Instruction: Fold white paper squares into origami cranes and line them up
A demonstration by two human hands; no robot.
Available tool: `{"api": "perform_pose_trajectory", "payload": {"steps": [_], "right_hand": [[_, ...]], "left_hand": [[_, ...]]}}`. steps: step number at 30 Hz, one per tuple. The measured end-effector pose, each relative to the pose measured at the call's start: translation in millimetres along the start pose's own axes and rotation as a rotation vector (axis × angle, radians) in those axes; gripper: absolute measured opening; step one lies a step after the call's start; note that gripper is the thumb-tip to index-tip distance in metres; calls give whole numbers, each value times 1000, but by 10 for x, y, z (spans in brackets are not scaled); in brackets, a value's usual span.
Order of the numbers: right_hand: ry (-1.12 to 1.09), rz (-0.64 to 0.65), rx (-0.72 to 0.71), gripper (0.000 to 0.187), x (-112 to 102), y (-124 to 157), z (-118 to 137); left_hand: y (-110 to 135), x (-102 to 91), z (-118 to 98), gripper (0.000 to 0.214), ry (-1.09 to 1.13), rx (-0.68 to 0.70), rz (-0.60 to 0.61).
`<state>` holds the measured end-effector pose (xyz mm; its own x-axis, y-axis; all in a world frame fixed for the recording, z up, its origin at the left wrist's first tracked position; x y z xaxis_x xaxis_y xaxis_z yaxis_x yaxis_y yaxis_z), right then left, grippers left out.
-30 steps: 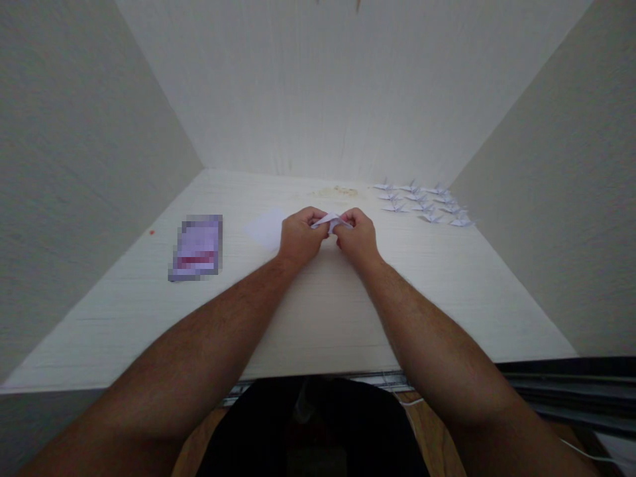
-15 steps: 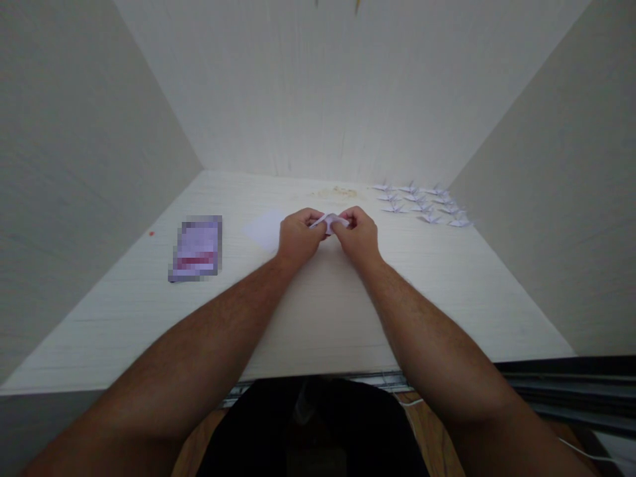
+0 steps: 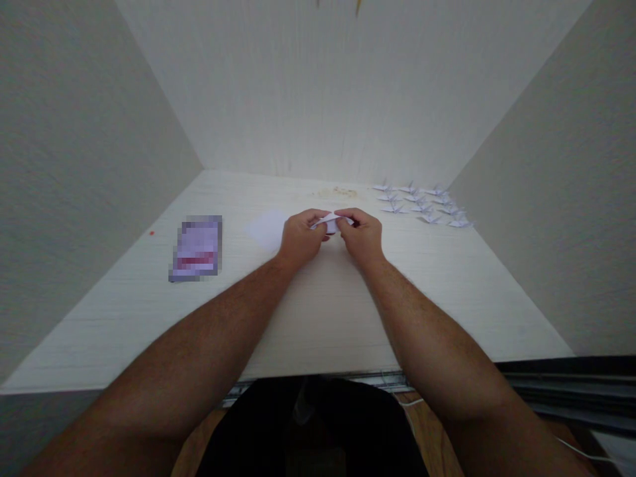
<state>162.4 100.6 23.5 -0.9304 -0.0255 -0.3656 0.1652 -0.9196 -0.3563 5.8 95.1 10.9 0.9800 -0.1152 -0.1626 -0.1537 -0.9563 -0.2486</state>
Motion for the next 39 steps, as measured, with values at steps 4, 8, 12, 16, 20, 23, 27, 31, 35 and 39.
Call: {"api": "perform_pose_trajectory", "payload": {"steps": [4, 8, 12, 16, 20, 23, 27, 31, 35, 39], "right_hand": [[-79, 1, -39, 24, 12, -21, -42], [-88, 29, -34, 24, 33, -26, -59], [-73, 25, -25, 21, 15, -17, -28], [-41, 13, -41, 19, -5, -14, 3], [-22, 20, -22, 18, 2, -22, -40], [-25, 25, -26, 17, 9, -28, -56], [-40, 17, -65, 16, -3, -28, -29], [-5, 23, -69, 16, -4, -22, -11], [19, 39, -105, 19, 13, -11, 43], [-11, 12, -78, 23, 2, -1, 39]], "left_hand": [[-6, 25, 25, 28, 83, -11, 21], [-8, 44, 38, 25, 135, -41, 44], [3, 44, 23, 22, 148, -53, 39], [8, 44, 21, 23, 161, -57, 34], [3, 50, 31, 27, 168, -63, 39], [1, 48, 39, 27, 176, -57, 37], [1, 68, 41, 27, 220, -54, 70], [-1, 82, 53, 24, 259, -80, 106], [-3, 55, 73, 27, 256, -97, 84], [2, 32, 71, 23, 270, -92, 56]]}}
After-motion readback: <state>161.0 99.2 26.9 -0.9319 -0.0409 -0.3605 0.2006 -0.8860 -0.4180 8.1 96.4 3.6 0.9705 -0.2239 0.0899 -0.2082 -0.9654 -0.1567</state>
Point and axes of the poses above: each hand's wrist, its own y-axis away from the middle knuckle, its own x-axis out of the palm, z = x × y, the point moved 9 cm from there along -y, towards the middle knuckle, and after that the axes turned 14 degrees about z, right-handed, at the moved point
